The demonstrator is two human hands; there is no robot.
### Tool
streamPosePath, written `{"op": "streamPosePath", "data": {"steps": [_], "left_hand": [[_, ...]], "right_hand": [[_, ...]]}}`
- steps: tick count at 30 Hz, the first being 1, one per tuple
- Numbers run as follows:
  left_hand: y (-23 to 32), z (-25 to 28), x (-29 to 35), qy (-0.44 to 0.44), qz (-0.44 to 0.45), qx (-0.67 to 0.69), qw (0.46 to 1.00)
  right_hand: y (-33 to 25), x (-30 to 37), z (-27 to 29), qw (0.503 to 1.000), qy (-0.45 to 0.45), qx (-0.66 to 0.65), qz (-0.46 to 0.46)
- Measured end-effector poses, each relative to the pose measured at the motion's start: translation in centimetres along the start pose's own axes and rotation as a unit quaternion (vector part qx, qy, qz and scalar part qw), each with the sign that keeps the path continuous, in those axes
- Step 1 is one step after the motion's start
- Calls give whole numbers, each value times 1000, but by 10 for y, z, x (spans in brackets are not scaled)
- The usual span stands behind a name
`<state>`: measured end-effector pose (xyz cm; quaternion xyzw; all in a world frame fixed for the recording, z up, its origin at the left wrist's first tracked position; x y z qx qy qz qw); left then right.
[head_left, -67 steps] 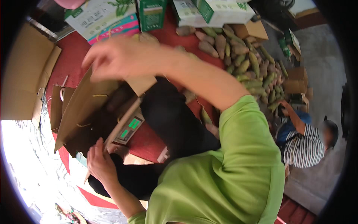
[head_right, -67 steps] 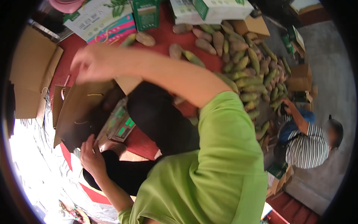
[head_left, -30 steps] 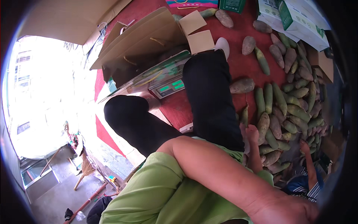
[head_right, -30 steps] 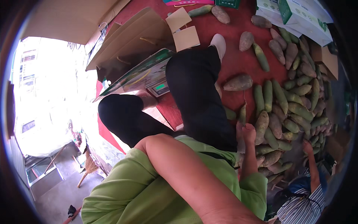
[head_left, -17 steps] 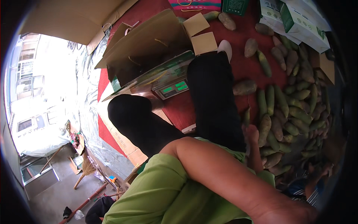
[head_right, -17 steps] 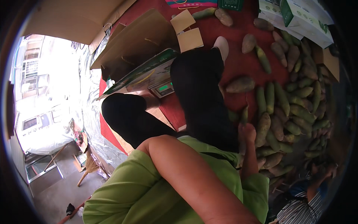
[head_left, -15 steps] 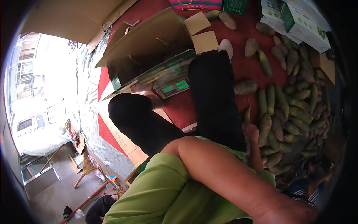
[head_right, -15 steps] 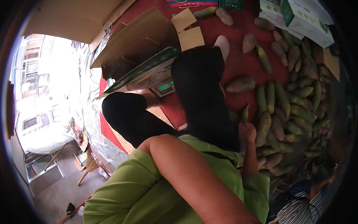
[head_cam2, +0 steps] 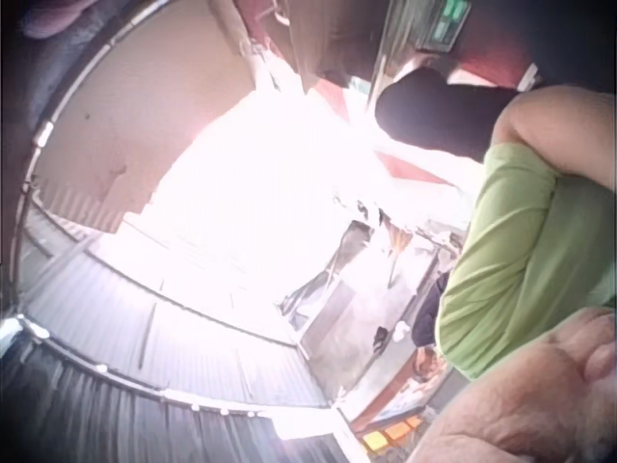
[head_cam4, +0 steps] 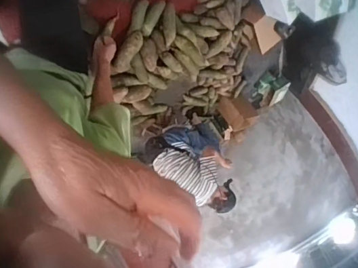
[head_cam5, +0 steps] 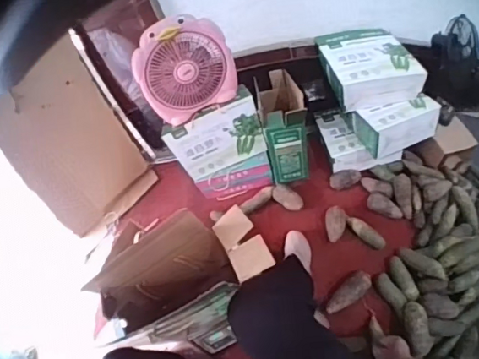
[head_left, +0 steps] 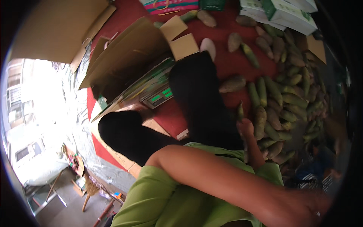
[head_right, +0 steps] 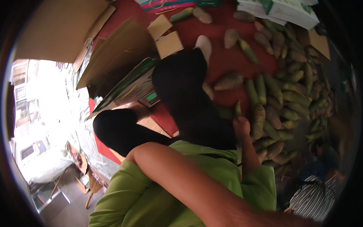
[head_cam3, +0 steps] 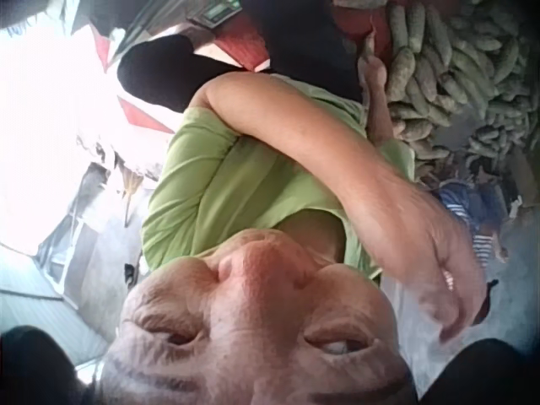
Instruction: Sorting large root vegetables and placing them into cardboard boxes while using a scale.
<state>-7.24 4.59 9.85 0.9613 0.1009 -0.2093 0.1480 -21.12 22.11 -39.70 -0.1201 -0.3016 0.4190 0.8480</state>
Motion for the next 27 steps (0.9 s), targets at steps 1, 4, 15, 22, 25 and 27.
{"op": "streamPosePath", "data": {"steps": [1,4,15,22,25,27], "left_hand": [[-3,9,4,56,27,-104,993],[-18,30,27,85,-30,-256,963],[34,66,161,294,59,-565,769],[42,63,232,493,-108,-601,620],[45,60,251,534,-129,-604,577],[47,60,261,568,-176,-645,480]], "right_hand": [[-7,4,2,1000,12,-23,-11],[-20,2,6,1000,-13,4,15],[-42,8,10,992,-46,49,-107],[-44,8,17,992,-24,48,-112],[-54,9,27,990,-24,53,-127],[-51,4,28,989,-22,59,-133]]}}
Point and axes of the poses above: each hand's wrist, its own x-axis away from the middle knuckle, its own z-axis out of the back of the hand, y = z × x, the point moved 1 cm from there along -x, towards the middle knuckle, and after that the axes turned 4 degrees about x, right-handed, at the moved point
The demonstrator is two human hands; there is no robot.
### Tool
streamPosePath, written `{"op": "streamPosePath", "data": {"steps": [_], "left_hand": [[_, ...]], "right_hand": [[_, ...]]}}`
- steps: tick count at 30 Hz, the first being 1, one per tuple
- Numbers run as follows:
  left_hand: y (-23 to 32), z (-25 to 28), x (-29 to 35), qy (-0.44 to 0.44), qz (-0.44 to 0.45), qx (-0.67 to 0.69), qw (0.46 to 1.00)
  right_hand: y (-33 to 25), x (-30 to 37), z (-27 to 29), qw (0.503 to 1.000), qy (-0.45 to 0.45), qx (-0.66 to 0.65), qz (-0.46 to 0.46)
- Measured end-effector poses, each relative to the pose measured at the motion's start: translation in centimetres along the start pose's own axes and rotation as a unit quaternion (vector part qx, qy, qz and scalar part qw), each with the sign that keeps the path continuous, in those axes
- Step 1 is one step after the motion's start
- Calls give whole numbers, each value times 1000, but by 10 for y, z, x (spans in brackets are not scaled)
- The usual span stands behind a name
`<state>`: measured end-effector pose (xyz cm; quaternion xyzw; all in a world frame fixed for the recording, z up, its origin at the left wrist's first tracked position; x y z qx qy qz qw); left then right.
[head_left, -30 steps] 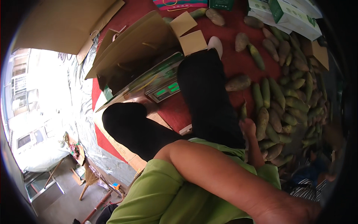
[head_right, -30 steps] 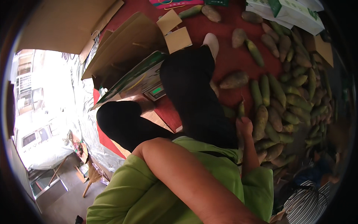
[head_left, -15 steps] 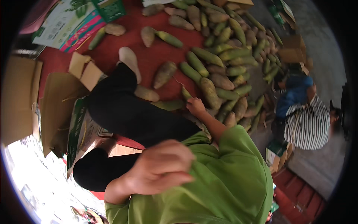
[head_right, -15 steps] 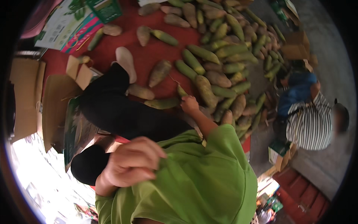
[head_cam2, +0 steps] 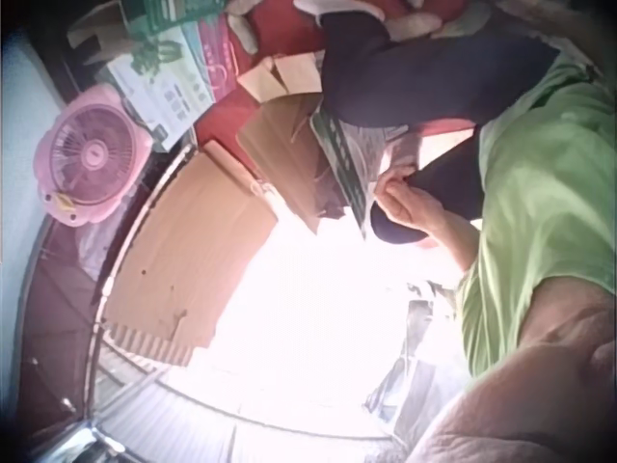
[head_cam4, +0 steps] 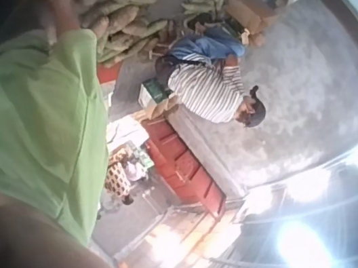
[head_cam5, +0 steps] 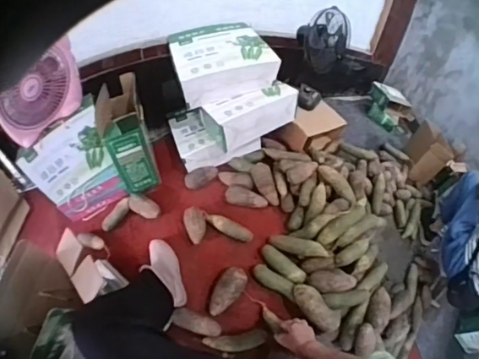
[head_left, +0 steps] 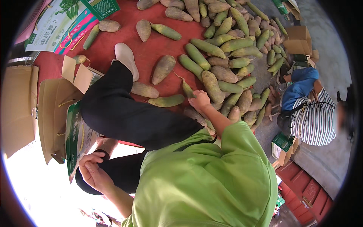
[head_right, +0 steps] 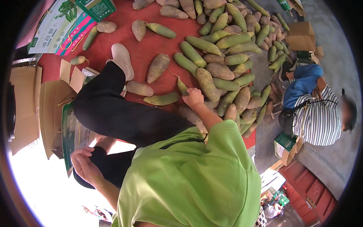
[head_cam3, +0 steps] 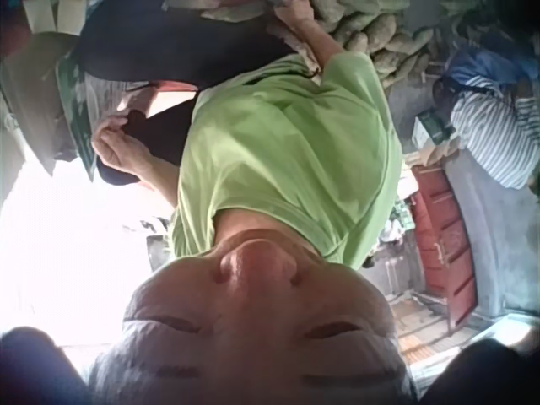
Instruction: Sorting large root vegetables and placing them into cardboard boxes while using a scale.
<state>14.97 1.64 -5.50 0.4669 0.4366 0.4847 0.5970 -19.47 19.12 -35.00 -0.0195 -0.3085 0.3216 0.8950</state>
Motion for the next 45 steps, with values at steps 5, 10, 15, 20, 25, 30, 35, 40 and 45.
{"op": "streamPosePath", "data": {"steps": [5,10,15,20,25,30,35,40,45], "left_hand": [[-14,24,2,56,9,-62,996],[-32,41,8,9,8,-126,992],[-49,50,10,-4,53,-187,981],[-80,52,18,-11,56,-236,970],[-85,37,19,-21,76,-228,970],[-8,-3,4,-109,-55,-143,982],[43,-86,-38,-251,69,294,920],[62,-130,-41,-256,173,459,833],[71,-141,-50,-246,176,461,834]], "right_hand": [[4,-18,-2,999,-41,26,-6],[-15,-31,-7,997,-45,61,-7],[-19,-53,-18,996,-49,64,-36],[-29,-64,-13,987,-79,79,-111],[-25,-70,-31,983,-91,89,-129],[-28,-73,-43,986,-70,91,-123],[-32,-63,-21,990,-46,49,-127],[-29,-58,-20,991,-53,37,-118],[-22,-63,-24,989,-65,50,-121]]}}
Point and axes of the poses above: each hand's wrist, its own x-axis away from the middle knuckle, its own z-axis out of the back of the hand, y = z × x, the point moved 1 cm from there along -x, towards the middle knuckle, and after that the axes turned 4 degrees about x, right-handed, at the moved point
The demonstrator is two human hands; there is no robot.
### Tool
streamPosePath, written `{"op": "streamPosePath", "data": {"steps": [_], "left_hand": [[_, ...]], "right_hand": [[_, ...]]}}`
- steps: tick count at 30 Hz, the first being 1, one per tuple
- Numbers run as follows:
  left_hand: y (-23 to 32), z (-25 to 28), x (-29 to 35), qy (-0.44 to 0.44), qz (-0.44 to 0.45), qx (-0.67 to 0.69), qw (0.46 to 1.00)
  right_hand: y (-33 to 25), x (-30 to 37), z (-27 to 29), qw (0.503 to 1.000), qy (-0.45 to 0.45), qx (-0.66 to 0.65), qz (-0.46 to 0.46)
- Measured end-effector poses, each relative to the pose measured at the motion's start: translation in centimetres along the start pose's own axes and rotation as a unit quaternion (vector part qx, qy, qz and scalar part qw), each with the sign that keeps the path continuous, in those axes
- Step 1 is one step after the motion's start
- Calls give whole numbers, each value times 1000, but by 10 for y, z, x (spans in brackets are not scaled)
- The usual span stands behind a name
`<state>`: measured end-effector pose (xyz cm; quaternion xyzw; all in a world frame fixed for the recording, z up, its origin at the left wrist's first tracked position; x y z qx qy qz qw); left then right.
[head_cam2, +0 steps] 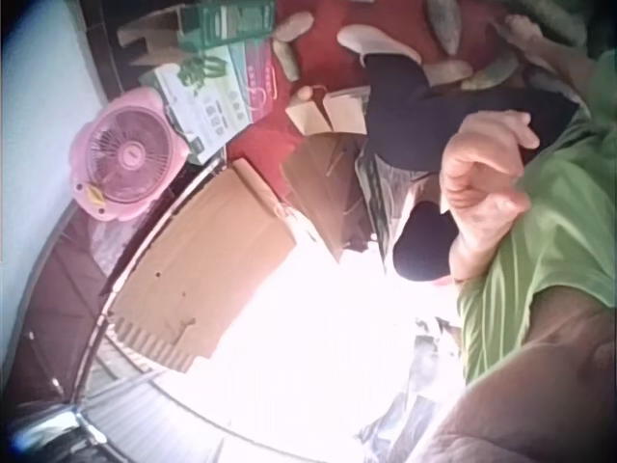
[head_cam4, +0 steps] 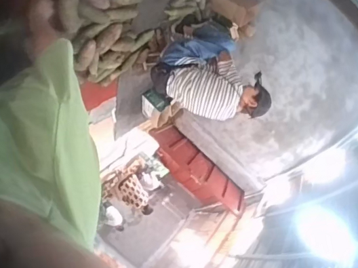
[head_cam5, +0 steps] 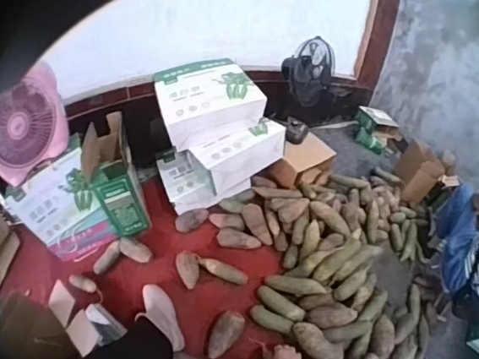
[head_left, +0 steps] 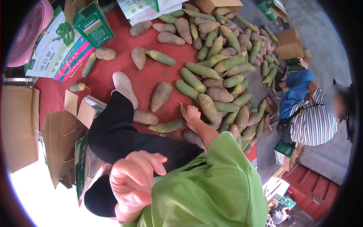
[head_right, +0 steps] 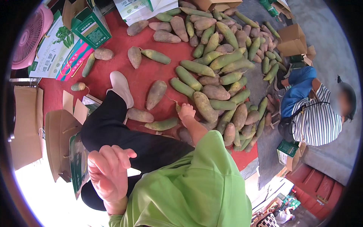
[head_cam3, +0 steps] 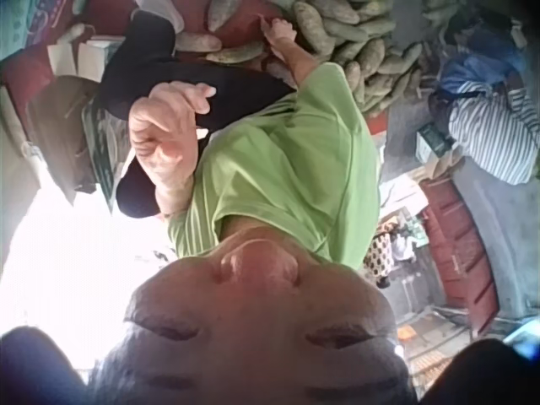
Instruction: Sorting large root vegetables and placing them into cardboard boxes while using a scale.
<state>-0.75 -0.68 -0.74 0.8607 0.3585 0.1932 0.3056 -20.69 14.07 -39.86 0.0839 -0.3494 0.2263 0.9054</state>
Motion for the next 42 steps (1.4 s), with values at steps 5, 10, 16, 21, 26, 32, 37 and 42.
{"op": "streamPosePath", "data": {"steps": [5,10,16,21,26,32,37,42], "left_hand": [[25,21,12,-185,-135,-371,900],[51,76,56,-7,-259,-722,641],[88,130,102,298,-215,-817,445],[93,161,110,346,-100,-825,436],[91,167,111,305,-176,-818,455],[86,178,120,321,-173,-826,429],[86,180,117,295,-183,-838,420],[82,188,124,306,-182,-837,415]], "right_hand": [[-8,-10,-7,1000,-7,17,5],[1,-12,-18,998,-29,51,3],[1,-1,9,994,39,4,100],[-48,0,97,870,64,-398,283],[-163,113,265,696,84,-539,467],[-286,246,318,545,-94,-516,654],[-373,277,239,533,90,-237,807],[-389,293,208,619,57,-11,783]]}}
Point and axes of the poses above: each hand's wrist, its own x-axis away from the middle knuckle, its own z-axis out of the back of the hand, y = z × x, the point moved 1 cm from there along -x, towards the middle knuckle, and after that the axes turned 4 degrees about x, right-handed, at the moved point
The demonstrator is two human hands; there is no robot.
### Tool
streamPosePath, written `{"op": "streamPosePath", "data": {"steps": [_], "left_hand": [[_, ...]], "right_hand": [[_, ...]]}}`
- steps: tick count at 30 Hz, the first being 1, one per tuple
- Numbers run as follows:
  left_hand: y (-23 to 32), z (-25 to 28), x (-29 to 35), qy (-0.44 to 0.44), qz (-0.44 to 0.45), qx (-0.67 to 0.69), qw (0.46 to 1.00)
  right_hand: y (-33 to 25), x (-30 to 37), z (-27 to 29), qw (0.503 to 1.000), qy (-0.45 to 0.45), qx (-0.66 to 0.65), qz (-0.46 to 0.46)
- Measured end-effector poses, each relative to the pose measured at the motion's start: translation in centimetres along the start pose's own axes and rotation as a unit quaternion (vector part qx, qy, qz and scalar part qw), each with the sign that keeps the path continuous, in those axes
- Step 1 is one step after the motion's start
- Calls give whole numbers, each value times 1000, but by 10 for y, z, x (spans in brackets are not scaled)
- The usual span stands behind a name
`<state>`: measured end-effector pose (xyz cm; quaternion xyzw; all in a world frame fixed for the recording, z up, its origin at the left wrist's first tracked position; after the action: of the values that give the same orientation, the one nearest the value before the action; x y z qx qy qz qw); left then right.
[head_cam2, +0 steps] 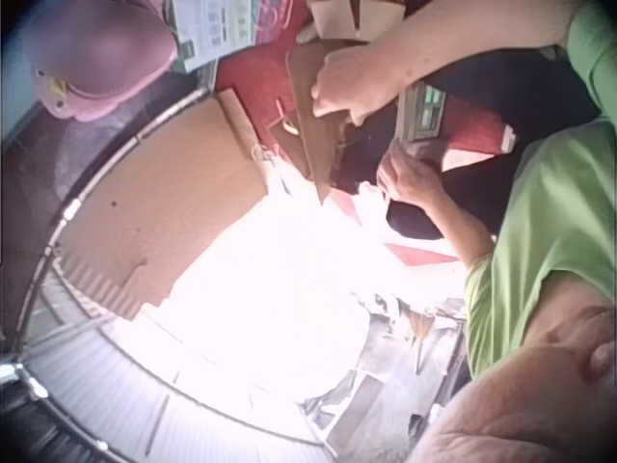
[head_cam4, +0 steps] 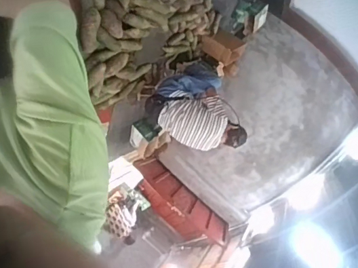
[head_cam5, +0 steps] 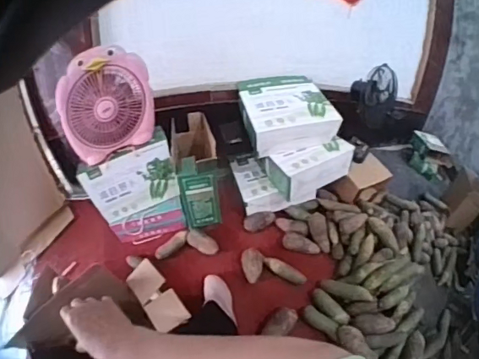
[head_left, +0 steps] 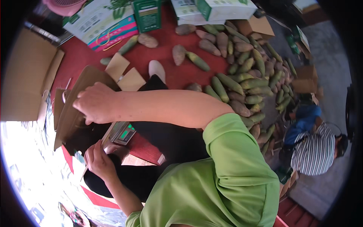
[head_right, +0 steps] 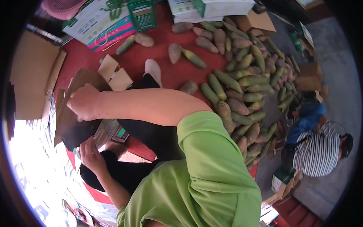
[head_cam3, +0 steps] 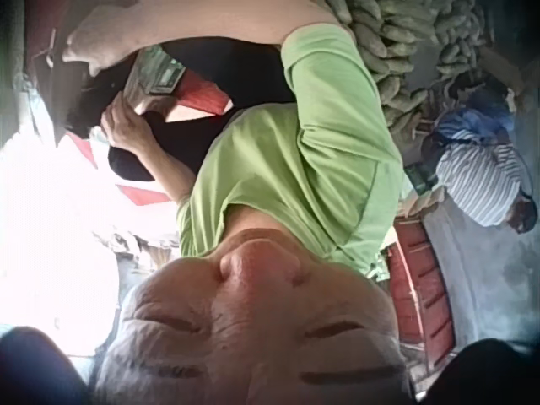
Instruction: Sorting large root vegetables and placing them into cardboard boxes while using a scale.
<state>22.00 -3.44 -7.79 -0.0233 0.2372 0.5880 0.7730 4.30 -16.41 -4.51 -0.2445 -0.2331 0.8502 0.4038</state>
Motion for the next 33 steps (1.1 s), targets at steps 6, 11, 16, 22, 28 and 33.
{"op": "streamPosePath", "data": {"steps": [6,11,16,22,28,33], "left_hand": [[0,-3,-1,1,-4,-5,1000],[4,-8,-1,18,1,11,1000],[3,-7,-1,25,-27,-45,998],[-11,-12,5,26,-36,-53,998],[-15,-13,7,28,-24,-49,998],[-16,-15,5,27,-28,-27,999]], "right_hand": [[52,80,71,970,182,-143,-79],[157,227,82,891,261,-141,-345],[218,387,1,801,220,14,-557],[240,514,-41,701,239,79,-667],[257,542,-22,583,136,165,-784],[274,537,-15,591,82,169,-785]]}}
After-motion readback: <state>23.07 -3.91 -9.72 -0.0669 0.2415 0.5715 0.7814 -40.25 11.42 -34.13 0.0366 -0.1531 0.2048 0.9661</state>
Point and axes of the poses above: each hand's wrist, its own x-axis away from the middle knuckle, its own z-axis out of the back of the hand, y = z × x, the point moved 1 cm from there along -x, towards the middle knuckle, and after that the axes turned 4 degrees about x, right-handed, at the moved point
